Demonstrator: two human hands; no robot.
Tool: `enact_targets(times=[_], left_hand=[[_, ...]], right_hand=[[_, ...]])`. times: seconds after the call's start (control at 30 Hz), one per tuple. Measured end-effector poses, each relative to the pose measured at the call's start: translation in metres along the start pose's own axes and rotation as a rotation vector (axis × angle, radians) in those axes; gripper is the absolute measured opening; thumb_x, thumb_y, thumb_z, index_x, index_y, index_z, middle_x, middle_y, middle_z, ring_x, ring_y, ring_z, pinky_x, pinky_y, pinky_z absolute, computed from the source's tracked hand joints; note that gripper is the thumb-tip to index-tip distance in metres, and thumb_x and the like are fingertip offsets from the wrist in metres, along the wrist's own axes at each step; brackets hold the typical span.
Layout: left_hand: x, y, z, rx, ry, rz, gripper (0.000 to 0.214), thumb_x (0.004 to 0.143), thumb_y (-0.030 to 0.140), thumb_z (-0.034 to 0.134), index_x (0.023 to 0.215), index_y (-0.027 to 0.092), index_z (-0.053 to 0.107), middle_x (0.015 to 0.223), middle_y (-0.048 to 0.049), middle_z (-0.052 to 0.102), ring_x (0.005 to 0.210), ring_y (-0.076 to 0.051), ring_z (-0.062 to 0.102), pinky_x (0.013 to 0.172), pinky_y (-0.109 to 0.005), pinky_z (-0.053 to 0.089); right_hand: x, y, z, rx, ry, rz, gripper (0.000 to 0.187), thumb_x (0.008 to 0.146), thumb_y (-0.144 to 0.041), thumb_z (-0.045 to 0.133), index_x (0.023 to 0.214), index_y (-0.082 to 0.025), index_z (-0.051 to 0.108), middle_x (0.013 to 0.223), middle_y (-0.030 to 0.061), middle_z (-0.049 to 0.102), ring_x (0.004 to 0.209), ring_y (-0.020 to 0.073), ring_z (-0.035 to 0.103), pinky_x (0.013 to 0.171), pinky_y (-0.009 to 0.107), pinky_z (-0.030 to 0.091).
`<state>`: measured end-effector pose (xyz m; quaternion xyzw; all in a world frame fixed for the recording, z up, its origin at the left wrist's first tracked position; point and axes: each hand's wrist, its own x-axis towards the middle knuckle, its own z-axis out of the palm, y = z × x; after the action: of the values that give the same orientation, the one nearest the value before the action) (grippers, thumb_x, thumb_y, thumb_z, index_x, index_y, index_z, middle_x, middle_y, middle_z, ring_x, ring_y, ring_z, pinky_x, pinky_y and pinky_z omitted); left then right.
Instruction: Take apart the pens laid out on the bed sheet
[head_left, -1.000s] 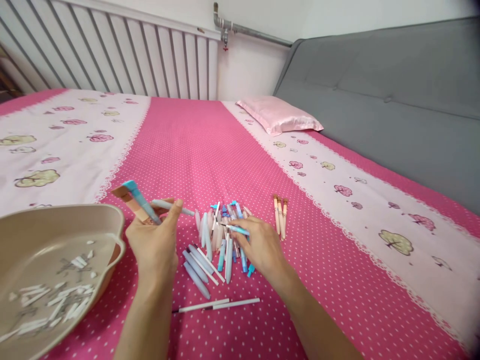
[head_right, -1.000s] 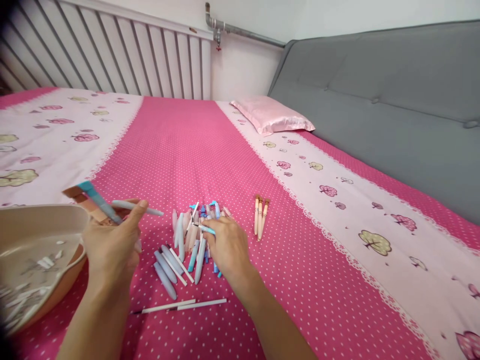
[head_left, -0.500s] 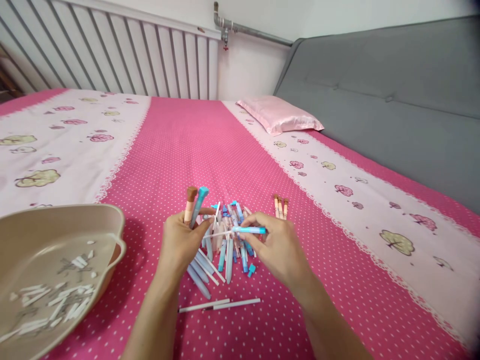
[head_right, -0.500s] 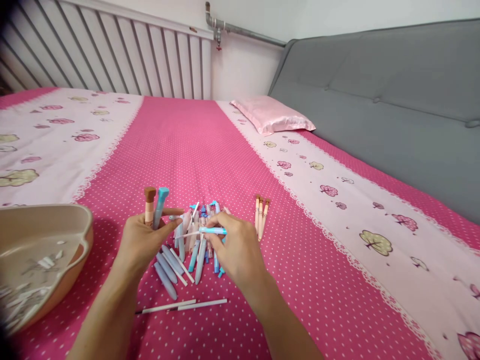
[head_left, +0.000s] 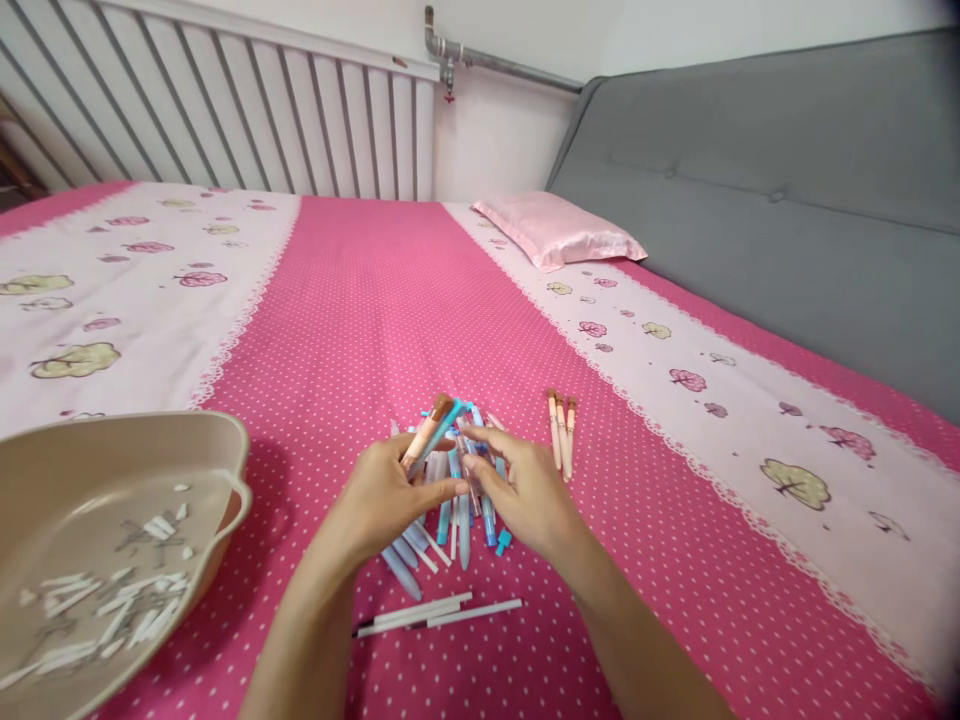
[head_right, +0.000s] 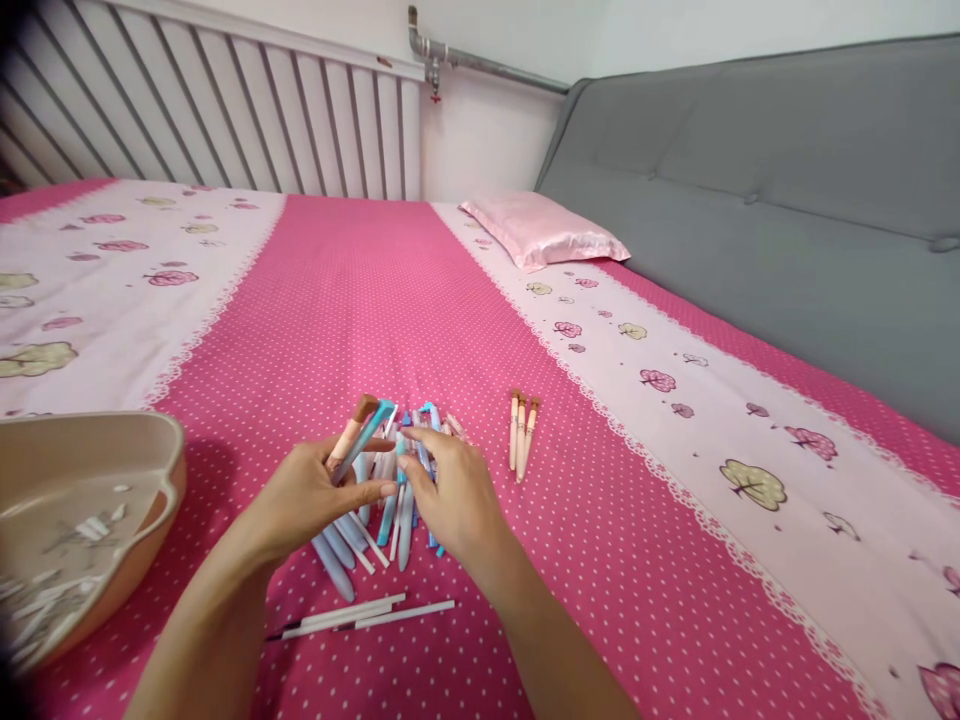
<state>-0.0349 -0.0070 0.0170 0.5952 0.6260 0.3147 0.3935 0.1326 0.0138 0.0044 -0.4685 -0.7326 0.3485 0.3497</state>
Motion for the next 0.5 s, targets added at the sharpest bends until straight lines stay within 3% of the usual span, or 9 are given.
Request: enact_targets(times=[0.13, 0.27, 0.4, 0.5], left_hand=[[0.000, -0.004, 0.004, 0.029, -0.070, 0.058, 0.038, 0.062, 0.045, 0.070, 0.083, 0.014, 0.067, 0.053, 0.0061, 0.038, 0.049, -0.009, 0.032, 0.046, -0.022, 0.023], [-0.002, 0.000, 0.008, -0.098, -0.191, 0.130, 0.027, 0.071, 0.042, 0.063, 0.074, 0.015, 0.065, 0.055, 0.0041, 0.040, 0.051, -0.010, 0.032, 0.047, -0.021, 0.024], [-0.004, 0.001, 0.005, -0.152, -0.172, 0.122, 0.032, 0.078, 0.044, 0.056, 0.063, 0.016, 0.061, 0.050, 0.0040, 0.039, 0.047, -0.010, 0.032, 0.044, -0.021, 0.024], [-0.001, -0.003, 0.000, -0.269, -0.045, 0.032, 0.036, 0.078, 0.047, 0.056, 0.067, 0.015, 0.065, 0.056, -0.0015, 0.054, 0.050, -0.012, 0.046, 0.045, -0.022, 0.033]], right_hand=[[-0.002, -0.006, 0.001, 0.319, 0.024, -0.024, 0.049, 0.080, -0.033, 0.061, 0.126, -0.023, 0.047, 0.115, 0.0075, 0.061, 0.101, 0.0174, 0.060, 0.087, 0.032, 0.049], [-0.001, -0.007, 0.005, 0.548, 0.040, 0.030, 0.028, 0.078, -0.032, 0.064, 0.103, -0.019, 0.057, 0.093, 0.0039, 0.064, 0.078, 0.0125, 0.063, 0.071, 0.025, 0.051], [0.002, -0.004, 0.001, 0.667, 0.089, 0.130, 0.025, 0.074, -0.030, 0.068, 0.093, -0.016, 0.059, 0.080, 0.0011, 0.064, 0.069, 0.0113, 0.062, 0.065, 0.024, 0.052], [0.005, -0.002, -0.012, 0.688, 0.213, 0.203, 0.023, 0.070, -0.029, 0.071, 0.085, -0.016, 0.060, 0.074, -0.0005, 0.063, 0.065, 0.0095, 0.061, 0.062, 0.021, 0.051]])
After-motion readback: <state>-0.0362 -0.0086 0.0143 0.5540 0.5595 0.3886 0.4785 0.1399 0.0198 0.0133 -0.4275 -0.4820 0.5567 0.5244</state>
